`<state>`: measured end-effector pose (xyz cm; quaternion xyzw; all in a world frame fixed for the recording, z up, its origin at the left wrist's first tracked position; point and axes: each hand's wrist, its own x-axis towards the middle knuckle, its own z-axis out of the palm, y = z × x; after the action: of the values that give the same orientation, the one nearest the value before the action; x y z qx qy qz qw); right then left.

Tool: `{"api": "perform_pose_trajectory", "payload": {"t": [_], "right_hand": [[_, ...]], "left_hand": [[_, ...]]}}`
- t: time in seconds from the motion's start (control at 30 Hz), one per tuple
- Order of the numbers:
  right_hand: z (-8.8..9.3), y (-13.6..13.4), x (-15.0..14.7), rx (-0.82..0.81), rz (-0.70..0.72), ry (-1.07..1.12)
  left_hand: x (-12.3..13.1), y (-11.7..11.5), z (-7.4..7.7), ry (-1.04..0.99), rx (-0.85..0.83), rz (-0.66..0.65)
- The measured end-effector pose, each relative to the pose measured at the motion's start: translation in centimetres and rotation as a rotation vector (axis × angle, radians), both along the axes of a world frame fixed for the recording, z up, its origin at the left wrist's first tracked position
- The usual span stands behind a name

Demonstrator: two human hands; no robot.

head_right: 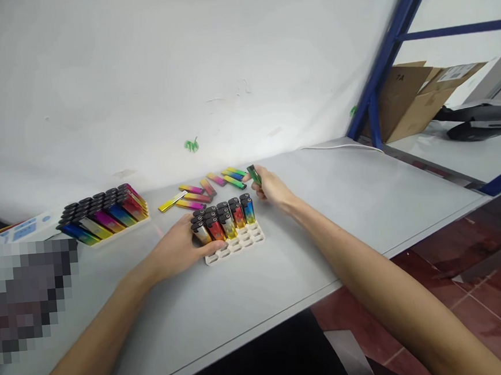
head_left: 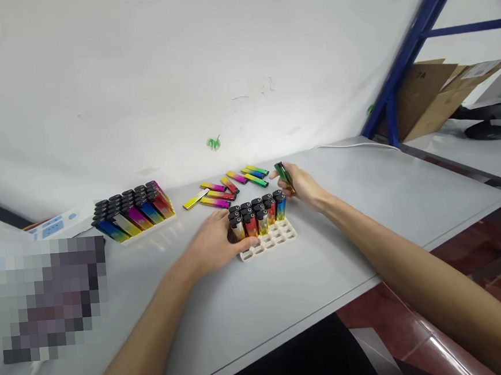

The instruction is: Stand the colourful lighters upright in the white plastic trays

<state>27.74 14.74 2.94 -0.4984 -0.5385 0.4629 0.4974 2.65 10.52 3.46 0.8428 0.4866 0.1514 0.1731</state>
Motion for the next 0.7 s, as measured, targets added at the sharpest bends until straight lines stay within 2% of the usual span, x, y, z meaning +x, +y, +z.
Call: {"api": "perform_pose_trajectory", "payload": {"t": [0.23,0.37,0.57,0.7], "right_hand": [[2.7,-1.2,1.8,0.247,0.062,-0.041],[4.4,-2.5,2.9,0.32,0.109,-0.017],[5.8,-4.8,2.3,0.244,0.347,-0.137],[5.5,-5.2,1.4,0.192,0.403,-0.279]], "left_hand": [[-0.1,0.1,-0.2,0.007,-0.008,-0.009],[-0.2,0.1,-0.2,-0.002,-0.013,-0.012],[0.0,0.0,0.0,-0.016,-0.005,-0.012],[-0.1,0.1,-0.2,-0.021,0.007,-0.03]]}}
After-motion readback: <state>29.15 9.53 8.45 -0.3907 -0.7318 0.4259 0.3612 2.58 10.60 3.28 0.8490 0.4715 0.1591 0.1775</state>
